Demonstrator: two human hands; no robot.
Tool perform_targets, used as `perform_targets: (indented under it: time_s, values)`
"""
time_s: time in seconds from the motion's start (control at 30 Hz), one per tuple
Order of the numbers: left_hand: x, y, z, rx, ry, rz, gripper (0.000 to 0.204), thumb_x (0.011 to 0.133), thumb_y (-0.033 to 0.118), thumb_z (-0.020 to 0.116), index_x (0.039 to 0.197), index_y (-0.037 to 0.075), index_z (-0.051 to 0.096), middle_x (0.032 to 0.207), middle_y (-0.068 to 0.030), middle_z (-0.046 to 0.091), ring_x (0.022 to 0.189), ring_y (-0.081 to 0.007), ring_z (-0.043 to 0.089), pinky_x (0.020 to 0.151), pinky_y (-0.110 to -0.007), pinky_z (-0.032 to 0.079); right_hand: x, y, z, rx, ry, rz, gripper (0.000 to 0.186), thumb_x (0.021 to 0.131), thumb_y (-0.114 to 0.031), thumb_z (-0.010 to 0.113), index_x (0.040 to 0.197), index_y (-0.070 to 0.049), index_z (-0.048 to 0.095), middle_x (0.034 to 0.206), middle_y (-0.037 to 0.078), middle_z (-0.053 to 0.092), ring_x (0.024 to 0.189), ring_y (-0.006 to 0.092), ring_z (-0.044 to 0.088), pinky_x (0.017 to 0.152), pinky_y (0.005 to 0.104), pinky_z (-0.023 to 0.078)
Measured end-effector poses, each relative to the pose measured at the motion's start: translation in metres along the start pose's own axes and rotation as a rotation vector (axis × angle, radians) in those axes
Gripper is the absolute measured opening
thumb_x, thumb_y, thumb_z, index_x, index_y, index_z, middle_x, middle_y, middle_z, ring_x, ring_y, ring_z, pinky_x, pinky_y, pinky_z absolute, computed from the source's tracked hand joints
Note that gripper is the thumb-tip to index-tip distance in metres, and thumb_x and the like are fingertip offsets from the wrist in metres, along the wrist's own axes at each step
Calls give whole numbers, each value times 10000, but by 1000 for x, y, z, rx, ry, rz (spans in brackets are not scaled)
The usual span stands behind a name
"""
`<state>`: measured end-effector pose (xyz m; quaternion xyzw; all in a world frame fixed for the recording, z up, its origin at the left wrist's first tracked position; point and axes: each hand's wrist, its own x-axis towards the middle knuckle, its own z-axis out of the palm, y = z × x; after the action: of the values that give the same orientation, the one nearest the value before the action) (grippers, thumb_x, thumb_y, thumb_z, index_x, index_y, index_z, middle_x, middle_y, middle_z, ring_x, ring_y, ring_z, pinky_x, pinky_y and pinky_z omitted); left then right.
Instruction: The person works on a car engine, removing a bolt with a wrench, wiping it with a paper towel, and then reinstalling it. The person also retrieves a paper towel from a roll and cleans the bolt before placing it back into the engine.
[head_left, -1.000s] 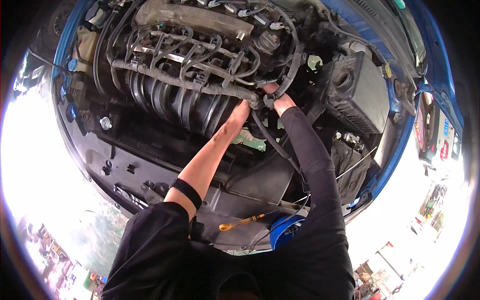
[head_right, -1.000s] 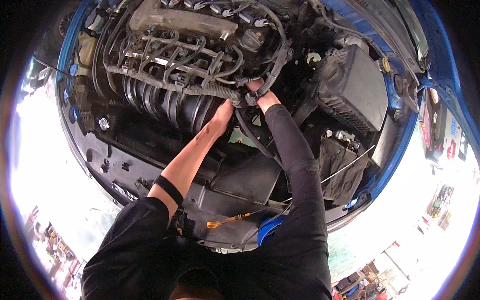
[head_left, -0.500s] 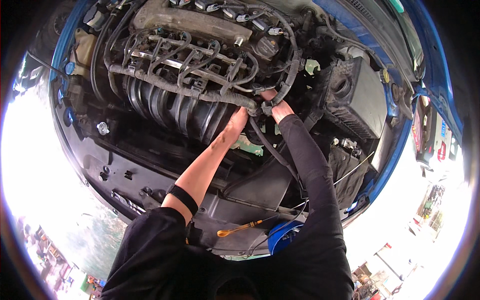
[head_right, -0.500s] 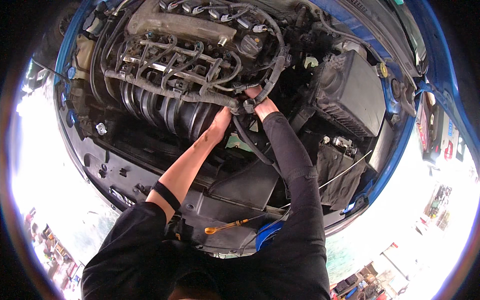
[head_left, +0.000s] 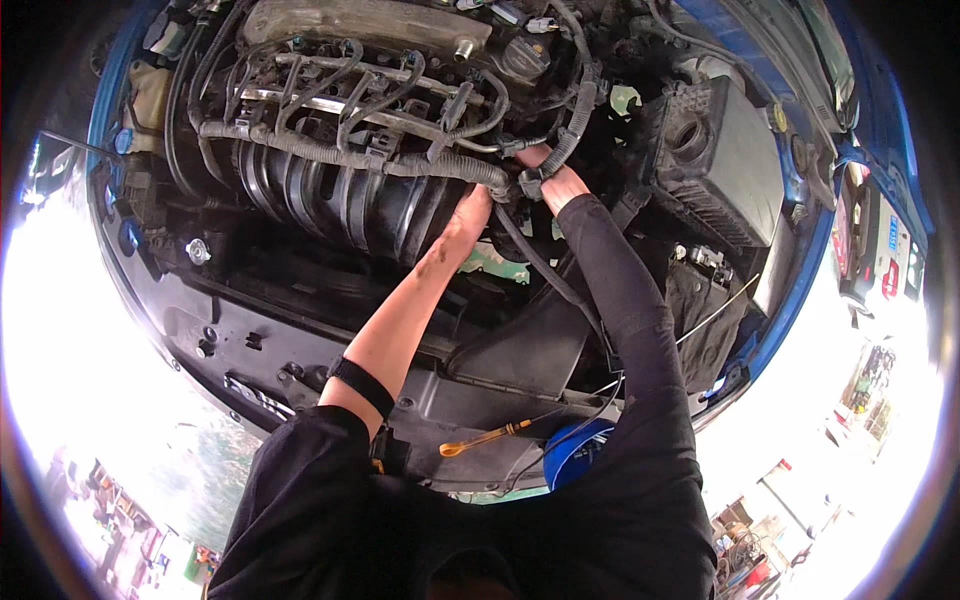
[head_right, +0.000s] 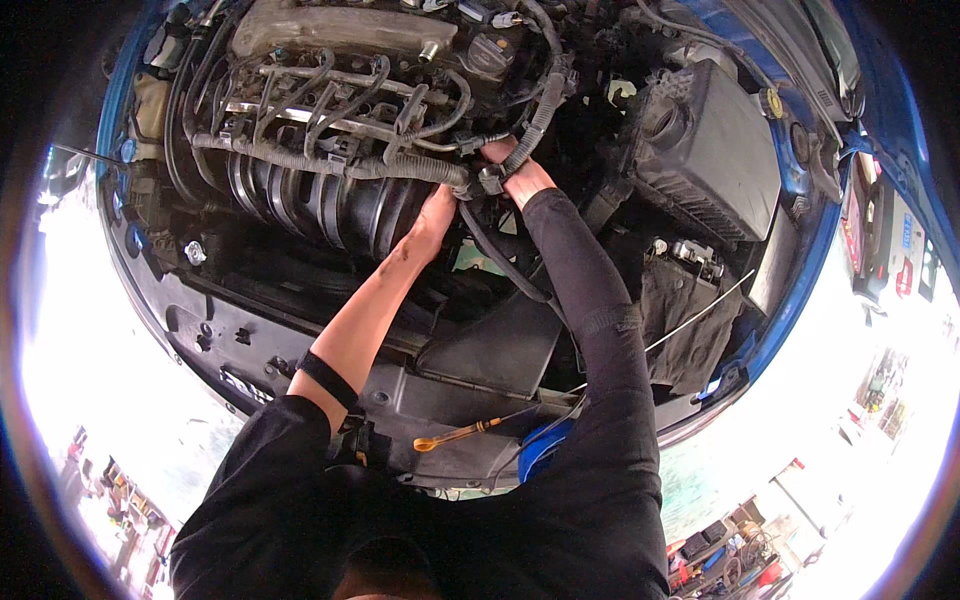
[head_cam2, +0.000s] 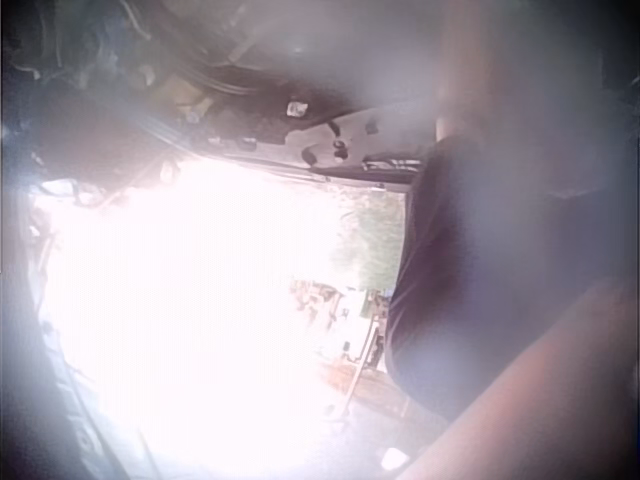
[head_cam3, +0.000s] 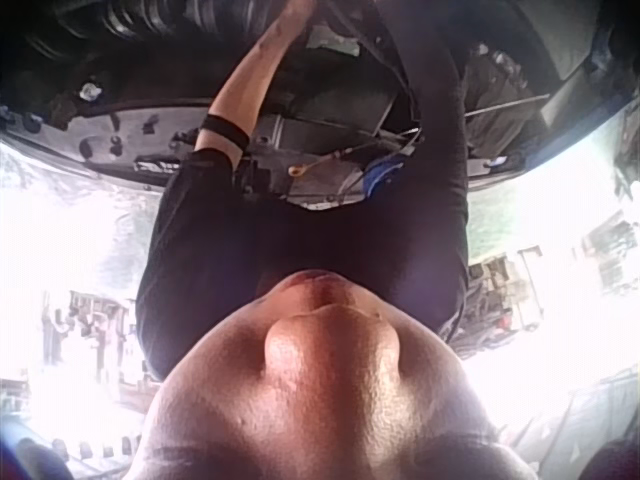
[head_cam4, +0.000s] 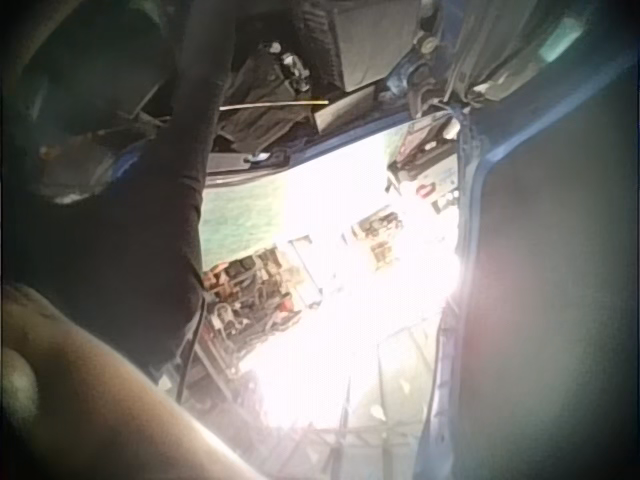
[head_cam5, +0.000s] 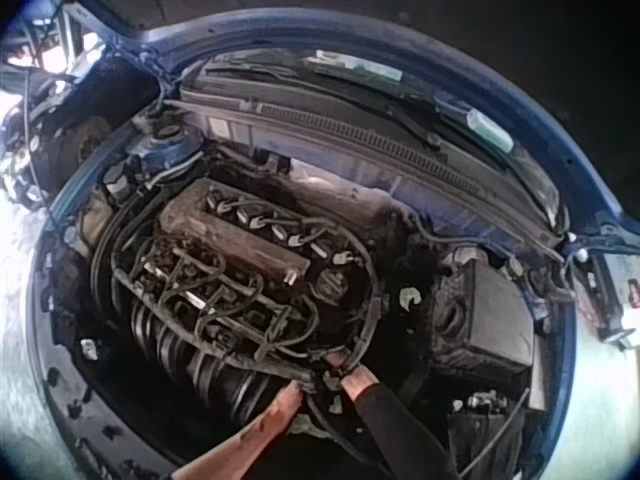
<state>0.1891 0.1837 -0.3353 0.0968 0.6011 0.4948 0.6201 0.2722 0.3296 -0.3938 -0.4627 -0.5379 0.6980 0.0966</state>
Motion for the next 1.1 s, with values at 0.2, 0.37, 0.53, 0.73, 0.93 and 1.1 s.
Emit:
perform_targets:
  time_s: [0.2,0.37,0.53,0.73,0.93,1.1]
  values:
    - [-2,0,2,-40,7,-31,593,997,487,360,1411,68,427,1348,-12,500,1213,-162,438,1032,-279,315,-3,-1,0,14,10,20,210,865,-196,636,983,-34,700,900,16,662,773,128,577,677,291,462]
    - [-9,5,4,-53,-3,7,608,981,495,389,1406,63,433,1356,-36,498,1219,-159,434,1030,-286,317,-6,1,-1,28,17,37,216,866,-200,638,989,-35,701,906,12,662,777,123,577,678,287,462]
    - [-15,16,8,-107,17,-41,622,973,502,406,1396,47,444,1361,-49,498,1225,-165,440,1024,-289,327,-4,3,0,42,15,32,221,867,-205,639,996,-37,702,911,7,662,780,118,576,679,283,461]
    - [-19,16,7,-108,27,-56,633,971,509,410,1393,39,445,1363,-48,498,1223,-170,445,1027,-293,330,-4,-2,5,50,16,95,264,886,-202,616,1082,-31,662,1016,25,644,863,122,568,733,296,466]
    - [-4,4,1,-213,-89,-24,623,978,498,403,1392,33,442,1370,-46,490,1228,-170,436,1030,-292,327,-10,-9,8,18,38,141,353,917,-178,560,1230,-16,581,1220,80,606,1042,164,560,858,339,474]
    - [3,-6,2,-75,-50,22,595,993,470,379,1384,27,447,1352,-56,498,1201,-165,440,1031,-291,321,-10,-8,7,-15,18,94,348,915,-175,556,1224,-16,582,1216,83,608,1042,170,562,861,340,473]
